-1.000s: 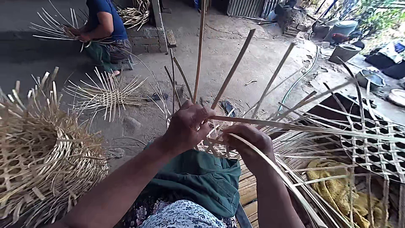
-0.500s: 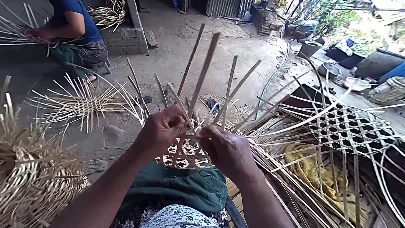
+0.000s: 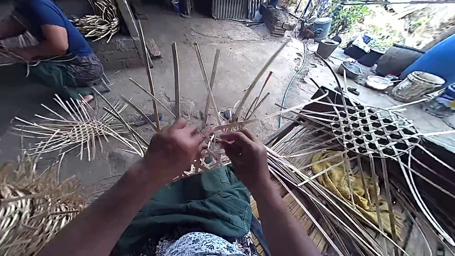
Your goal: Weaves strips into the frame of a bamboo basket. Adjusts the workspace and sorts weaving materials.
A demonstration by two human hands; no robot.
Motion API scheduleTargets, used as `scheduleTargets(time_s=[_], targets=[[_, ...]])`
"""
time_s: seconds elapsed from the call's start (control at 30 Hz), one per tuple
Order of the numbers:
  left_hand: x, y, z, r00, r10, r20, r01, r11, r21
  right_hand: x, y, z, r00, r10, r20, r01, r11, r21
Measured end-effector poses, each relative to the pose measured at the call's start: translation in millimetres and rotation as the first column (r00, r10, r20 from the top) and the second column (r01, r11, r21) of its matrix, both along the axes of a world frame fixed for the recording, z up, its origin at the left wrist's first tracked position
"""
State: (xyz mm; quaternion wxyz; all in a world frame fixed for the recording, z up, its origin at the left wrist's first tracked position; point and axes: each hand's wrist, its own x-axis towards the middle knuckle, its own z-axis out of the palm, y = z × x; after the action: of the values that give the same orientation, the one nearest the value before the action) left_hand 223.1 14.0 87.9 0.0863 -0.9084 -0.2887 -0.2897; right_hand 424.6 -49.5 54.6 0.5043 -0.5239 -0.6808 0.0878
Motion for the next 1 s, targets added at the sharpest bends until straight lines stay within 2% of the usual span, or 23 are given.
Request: scheduleTargets(time_s=[0.13,0.23,0.27,0.33,0.4,0.47,0.5,0.53,0.57,0.6,0.63,0.67,0.73,0.77,0.83,0.87,0.9,0.93,1.0], targets=[[-4,3,16,0.988,-0.026,0.154,0.025,1.0,0.003,0,8,-6,0.984,-0.042,-0.174,0.038,0.999,-0.029],[-2,-4,8,0.98,-0.029,0.198,0.033,0.999,-0.014,-2,10,-5,0.983,-0.082,-0.165,0.083,0.997,0.001],[-2,-4,4,0.978,-0.031,0.207,0.038,0.999,-0.033,-2,9,-4,0.988,-0.092,-0.126,0.091,0.996,-0.017],[-5,-1,-4,0.972,-0.041,0.232,0.059,0.996,-0.07,-5,1,1,0.983,-0.167,0.072,0.171,0.984,-0.051],[-8,-2,-6,0.963,-0.056,0.265,0.089,0.99,-0.113,-13,-9,8,0.917,-0.286,0.279,0.29,0.957,0.029],[-11,-4,-5,0.941,-0.101,0.324,0.164,0.971,-0.174,-16,-14,12,0.905,-0.303,0.298,0.298,0.952,0.063],[-12,-4,-5,0.926,-0.118,0.358,0.201,0.958,-0.204,-14,-12,13,0.94,-0.24,0.241,0.241,0.97,0.025],[-14,-2,-7,0.91,-0.129,0.394,0.239,0.94,-0.242,-8,-7,13,0.985,-0.113,0.132,0.122,0.991,-0.058],[-16,1,-9,0.892,-0.128,0.434,0.27,0.92,-0.284,2,1,13,0.997,0.052,-0.048,-0.059,0.986,-0.159],[-18,4,-12,0.873,-0.112,0.474,0.292,0.9,-0.324,11,11,10,0.94,0.211,-0.27,-0.269,0.942,-0.2],[-20,7,-15,0.851,-0.096,0.516,0.311,0.884,-0.35,17,21,8,0.831,0.317,-0.458,-0.441,0.877,-0.193],[-20,9,-18,0.835,-0.078,0.545,0.315,0.879,-0.358,21,28,6,0.732,0.364,-0.577,-0.552,0.812,-0.188],[-16,12,-23,0.827,-0.043,0.561,0.271,0.904,-0.33,25,35,3,0.623,0.382,-0.682,-0.641,0.75,-0.165],[-13,14,-24,0.836,-0.029,0.547,0.218,0.934,-0.284,25,34,2,0.634,0.377,-0.675,-0.627,0.761,-0.164],[-9,18,-28,0.896,0.005,0.445,0.066,0.988,-0.143,23,28,1,0.731,0.429,-0.53,-0.56,0.821,-0.108],[-8,18,-29,0.921,0.032,0.388,0.001,0.996,-0.084,19,22,2,0.844,0.412,-0.343,-0.465,0.881,-0.085],[-7,17,-30,0.939,0.061,0.34,-0.049,0.998,-0.044,12,15,4,0.942,0.317,-0.106,-0.324,0.945,-0.05],[-6,16,-28,0.95,0.078,0.303,-0.073,0.997,-0.026,5,8,6,0.98,0.157,0.122,-0.159,0.987,0.0],[-5,10,-23,0.956,0.087,0.279,-0.075,0.996,-0.052,-3,1,10,0.928,-0.062,0.368,0.042,0.997,0.062]])
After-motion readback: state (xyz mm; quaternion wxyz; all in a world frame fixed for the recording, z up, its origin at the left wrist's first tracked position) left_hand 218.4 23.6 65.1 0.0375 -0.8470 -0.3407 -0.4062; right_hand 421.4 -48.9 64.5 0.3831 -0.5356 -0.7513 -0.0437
